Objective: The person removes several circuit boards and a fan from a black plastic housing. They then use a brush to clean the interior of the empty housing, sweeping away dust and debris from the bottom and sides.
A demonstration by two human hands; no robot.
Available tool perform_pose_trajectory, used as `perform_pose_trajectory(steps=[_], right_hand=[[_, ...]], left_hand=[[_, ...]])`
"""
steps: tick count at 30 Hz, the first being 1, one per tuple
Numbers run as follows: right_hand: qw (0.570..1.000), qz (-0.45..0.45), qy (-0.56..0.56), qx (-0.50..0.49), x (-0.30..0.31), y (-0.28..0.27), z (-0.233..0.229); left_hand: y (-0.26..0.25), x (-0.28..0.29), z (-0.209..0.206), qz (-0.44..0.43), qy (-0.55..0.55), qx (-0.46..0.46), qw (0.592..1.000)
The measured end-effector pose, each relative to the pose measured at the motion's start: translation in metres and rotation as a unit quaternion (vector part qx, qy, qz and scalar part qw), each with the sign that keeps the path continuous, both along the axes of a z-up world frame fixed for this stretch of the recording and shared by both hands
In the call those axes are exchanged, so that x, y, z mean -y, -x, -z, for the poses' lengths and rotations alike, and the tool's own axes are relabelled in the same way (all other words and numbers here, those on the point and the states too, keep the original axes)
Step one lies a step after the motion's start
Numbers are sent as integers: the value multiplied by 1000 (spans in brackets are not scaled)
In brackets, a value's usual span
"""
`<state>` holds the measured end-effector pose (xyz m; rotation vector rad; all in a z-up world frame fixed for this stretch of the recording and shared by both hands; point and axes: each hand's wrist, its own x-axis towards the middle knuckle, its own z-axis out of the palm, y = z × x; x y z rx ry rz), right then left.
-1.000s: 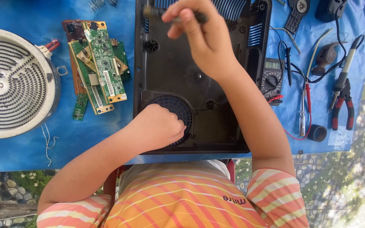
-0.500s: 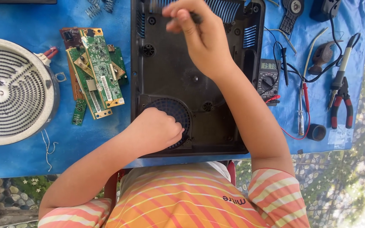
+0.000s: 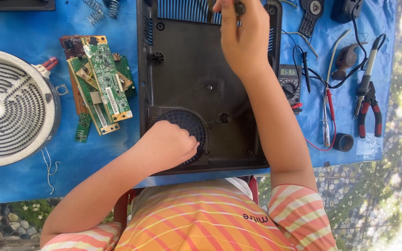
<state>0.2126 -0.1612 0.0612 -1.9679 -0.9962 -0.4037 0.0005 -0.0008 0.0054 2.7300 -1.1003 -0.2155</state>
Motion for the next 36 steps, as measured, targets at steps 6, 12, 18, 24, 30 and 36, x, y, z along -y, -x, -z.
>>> perform_pose_trajectory(steps=[6, 12, 18, 24, 30, 36], right_hand=[[997, -54, 34, -51, 5, 1, -8], [985, -142, 58, -84, 4, 2, -20], [978, -190, 55, -62, -4, 3, -16], [974, -213, 56, -46, -11, 6, -12], [968, -241, 33, -55, -20, 14, -17], [978, -195, 63, -48, -19, 11, -15]], left_hand=[[1, 0, 1, -6, 1, 7, 1000], [0, 0, 0, -5, -10, -15, 1000], [-1, 0, 0, 1, -14, -20, 1000], [1, 0, 1, -1, -3, -1, 1000], [1, 0, 1, -5, 1, -9, 1000], [1, 0, 0, -6, 7, -4, 1000]])
